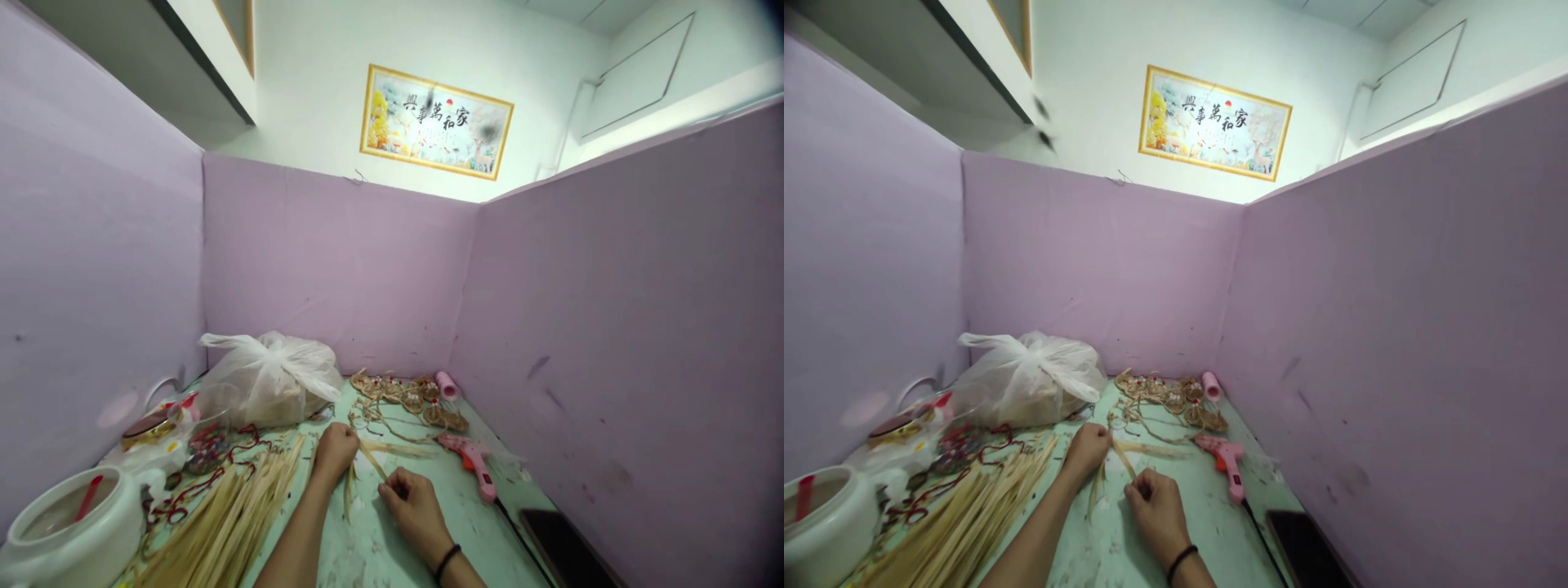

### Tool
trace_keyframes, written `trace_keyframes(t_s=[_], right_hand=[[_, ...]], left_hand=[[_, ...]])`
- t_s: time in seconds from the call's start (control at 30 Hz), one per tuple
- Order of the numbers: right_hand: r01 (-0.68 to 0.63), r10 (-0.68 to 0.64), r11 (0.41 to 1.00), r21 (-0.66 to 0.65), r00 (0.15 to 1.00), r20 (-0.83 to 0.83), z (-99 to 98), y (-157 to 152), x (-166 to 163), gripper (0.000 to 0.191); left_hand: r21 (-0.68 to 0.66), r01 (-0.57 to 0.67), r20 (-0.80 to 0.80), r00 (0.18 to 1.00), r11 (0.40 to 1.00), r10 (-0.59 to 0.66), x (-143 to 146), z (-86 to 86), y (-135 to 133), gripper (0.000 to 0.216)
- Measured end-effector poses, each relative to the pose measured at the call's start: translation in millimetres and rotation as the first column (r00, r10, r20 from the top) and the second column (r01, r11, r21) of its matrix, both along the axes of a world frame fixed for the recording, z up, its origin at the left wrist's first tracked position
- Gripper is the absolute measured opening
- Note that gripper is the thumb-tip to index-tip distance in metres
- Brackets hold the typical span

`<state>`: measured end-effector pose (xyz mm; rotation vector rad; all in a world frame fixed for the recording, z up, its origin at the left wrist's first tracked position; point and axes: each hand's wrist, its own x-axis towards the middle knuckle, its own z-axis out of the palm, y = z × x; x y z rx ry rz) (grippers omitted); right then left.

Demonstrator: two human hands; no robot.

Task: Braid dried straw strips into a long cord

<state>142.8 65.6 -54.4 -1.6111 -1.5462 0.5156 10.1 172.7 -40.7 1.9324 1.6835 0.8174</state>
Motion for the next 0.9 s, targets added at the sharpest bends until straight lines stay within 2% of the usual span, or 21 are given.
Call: trace_keyframes(t_s=[0.33, 0.7, 0.9], right_hand=[[-0.02, 0.02, 1.0, -0.016, 1.0, -0.023, -1.2, 0.4, 0.4, 0.017], [-0.033, 0.031, 0.999, -0.025, 0.996, -0.081, 6.3, -5.4, 1.9, 0.017], [0.009, -0.012, 1.0, -0.024, 0.992, -0.126, 3.4, -14.0, 6.5, 0.021]], left_hand=[[0.015, 0.004, 0.004, 1.0, 1.0, -0.004, -0.3, -3.3, 2.2, 0.023], [0.013, 0.016, 0.019, 1.0, 1.0, -0.016, 0.7, -2.2, 1.1, 0.023], [-0.056, 0.003, 0.035, 0.999, 0.998, -0.001, 0.4, 1.3, 1.8, 0.024]])
